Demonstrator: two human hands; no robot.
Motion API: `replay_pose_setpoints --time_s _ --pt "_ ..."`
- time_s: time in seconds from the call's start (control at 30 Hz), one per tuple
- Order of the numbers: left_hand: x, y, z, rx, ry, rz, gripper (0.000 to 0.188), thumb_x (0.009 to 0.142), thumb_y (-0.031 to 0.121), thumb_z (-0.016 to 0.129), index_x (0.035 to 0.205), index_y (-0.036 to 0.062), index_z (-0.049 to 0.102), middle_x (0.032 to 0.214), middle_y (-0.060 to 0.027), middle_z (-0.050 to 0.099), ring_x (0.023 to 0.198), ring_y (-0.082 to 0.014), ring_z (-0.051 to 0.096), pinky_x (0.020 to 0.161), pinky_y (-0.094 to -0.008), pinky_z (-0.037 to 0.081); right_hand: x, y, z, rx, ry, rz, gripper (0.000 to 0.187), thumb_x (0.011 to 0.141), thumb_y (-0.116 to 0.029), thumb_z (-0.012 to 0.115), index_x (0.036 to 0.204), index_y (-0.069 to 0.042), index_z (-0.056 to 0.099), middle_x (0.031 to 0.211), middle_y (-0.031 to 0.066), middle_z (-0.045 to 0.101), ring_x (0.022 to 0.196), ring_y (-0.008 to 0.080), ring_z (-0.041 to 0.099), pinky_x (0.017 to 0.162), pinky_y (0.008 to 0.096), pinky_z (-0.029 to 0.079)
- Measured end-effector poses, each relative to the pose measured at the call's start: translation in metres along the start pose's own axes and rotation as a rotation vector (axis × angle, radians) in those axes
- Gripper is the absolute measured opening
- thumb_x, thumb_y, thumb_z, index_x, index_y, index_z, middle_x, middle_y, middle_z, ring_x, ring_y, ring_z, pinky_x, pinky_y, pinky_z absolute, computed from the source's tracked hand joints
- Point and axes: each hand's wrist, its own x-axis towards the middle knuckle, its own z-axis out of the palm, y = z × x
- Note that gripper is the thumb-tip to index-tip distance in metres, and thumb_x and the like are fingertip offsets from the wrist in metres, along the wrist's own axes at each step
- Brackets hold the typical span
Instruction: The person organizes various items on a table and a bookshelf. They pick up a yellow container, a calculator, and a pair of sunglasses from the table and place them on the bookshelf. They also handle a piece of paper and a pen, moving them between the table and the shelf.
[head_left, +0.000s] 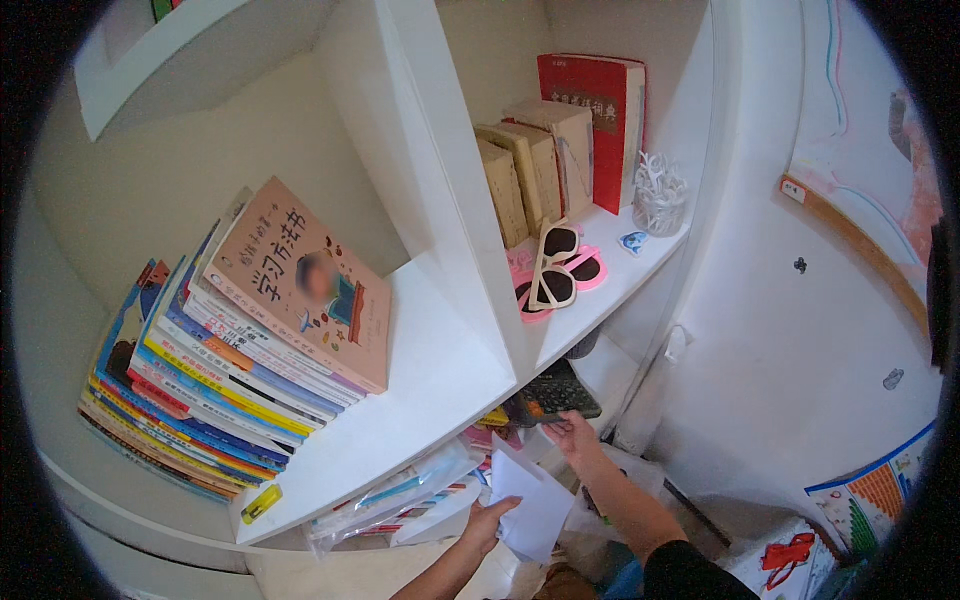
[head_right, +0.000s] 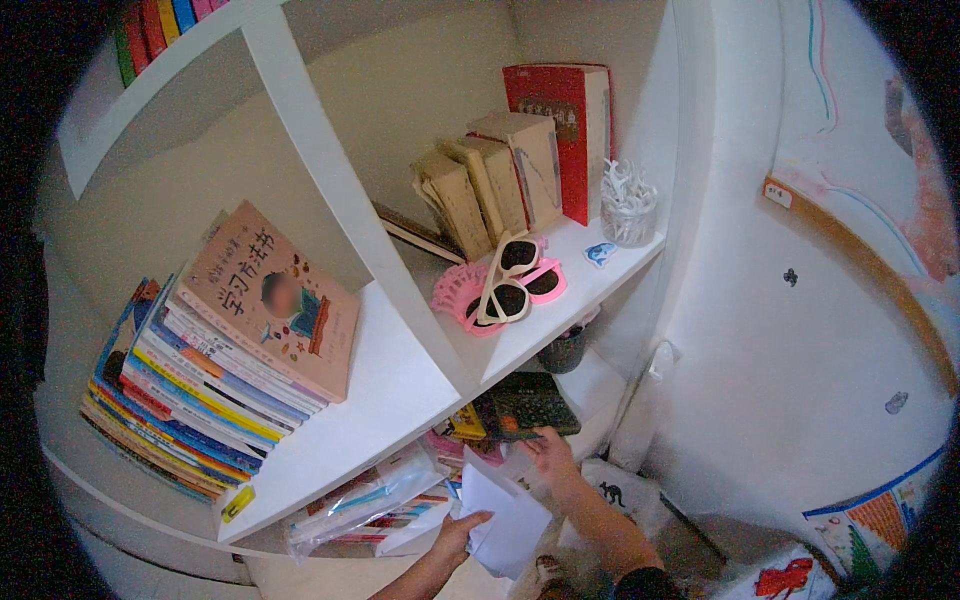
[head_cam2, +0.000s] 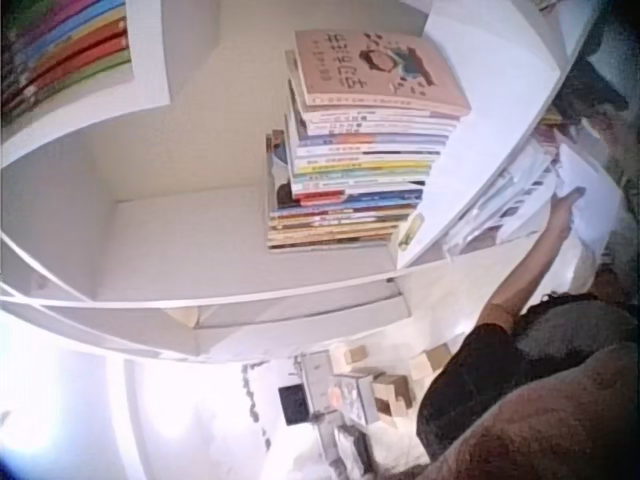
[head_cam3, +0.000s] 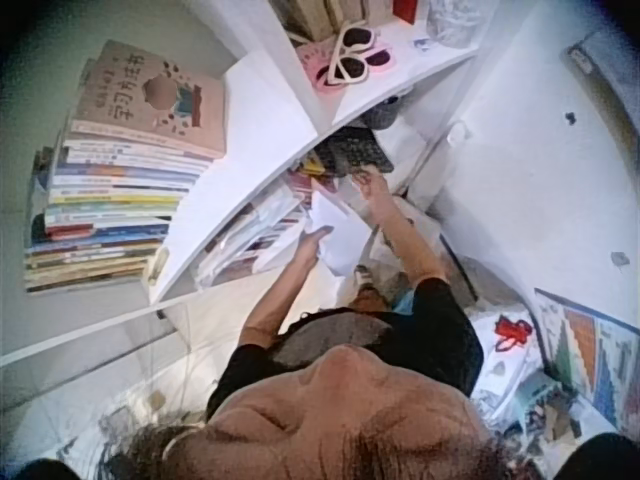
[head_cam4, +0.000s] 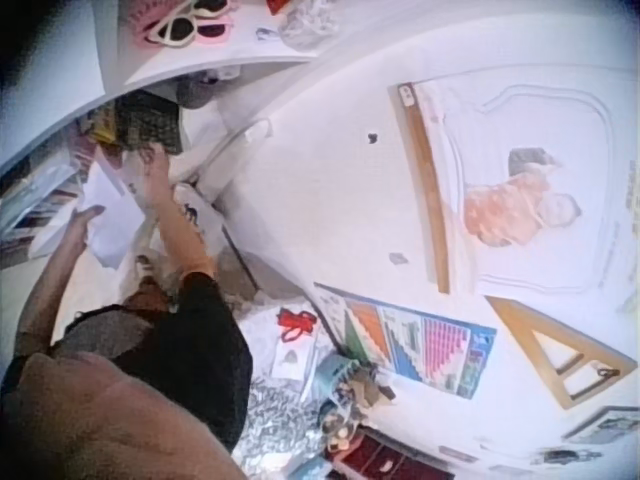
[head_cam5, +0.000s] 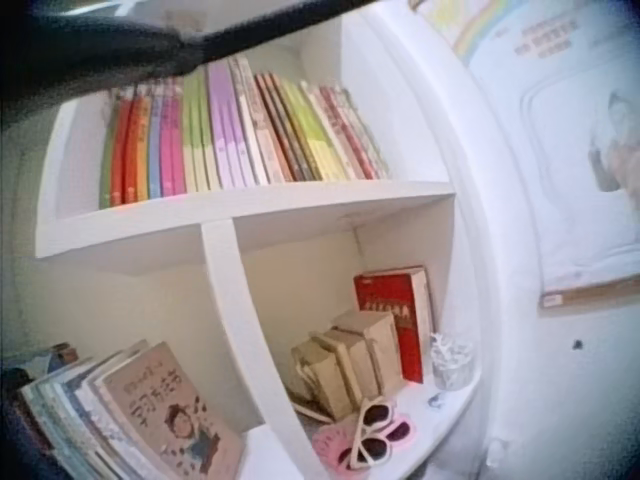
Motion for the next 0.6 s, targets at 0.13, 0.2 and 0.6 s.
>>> replay_pose_setpoints --time_s 0.13,0.2,0.6 --pt "-0.009 0.008 0.000 -0.007 0.012 0.000 0.038 0.067 0.002 0.067 0.102 0.0006 0.053 0.091 -0.0094 0.061 0.080 -0.0216 0.060 0.071 -0.0353 0.049 0.009 0.027 0.064 0.308 0.018 0.024 0.019 0.079 -0.010 0.054 0.092 0.003 0.049 0.099 0.0180 0.055 0.094 0.0315 0.055 0.085 0.0383 0.048" --pt "-0.011 0.009 -0.001 -0.013 0.007 -0.006 0.040 0.067 0.002 0.067 0.104 0.0008 0.052 0.091 -0.0097 0.060 0.080 -0.0223 0.060 0.072 -0.0358 0.049 0.018 0.029 0.100 0.440 0.069 -0.009 0.020 0.079 -0.011 0.052 0.093 0.003 0.049 0.100 0.0173 0.054 0.093 0.0302 0.055 0.085 0.0374 0.048" --pt "-0.012 0.012 -0.011 -0.015 0.018 -0.042 0.041 0.068 0.003 0.067 0.106 0.0026 0.052 0.094 -0.0096 0.060 0.085 -0.0231 0.059 0.074 -0.0373 0.049 0.060 0.059 0.179 0.413 -0.149 0.015 0.026 0.081 -0.014 0.049 0.104 -0.001 0.050 0.100 0.0115 0.055 0.088 0.0225 0.055 0.075 0.0329 0.049"
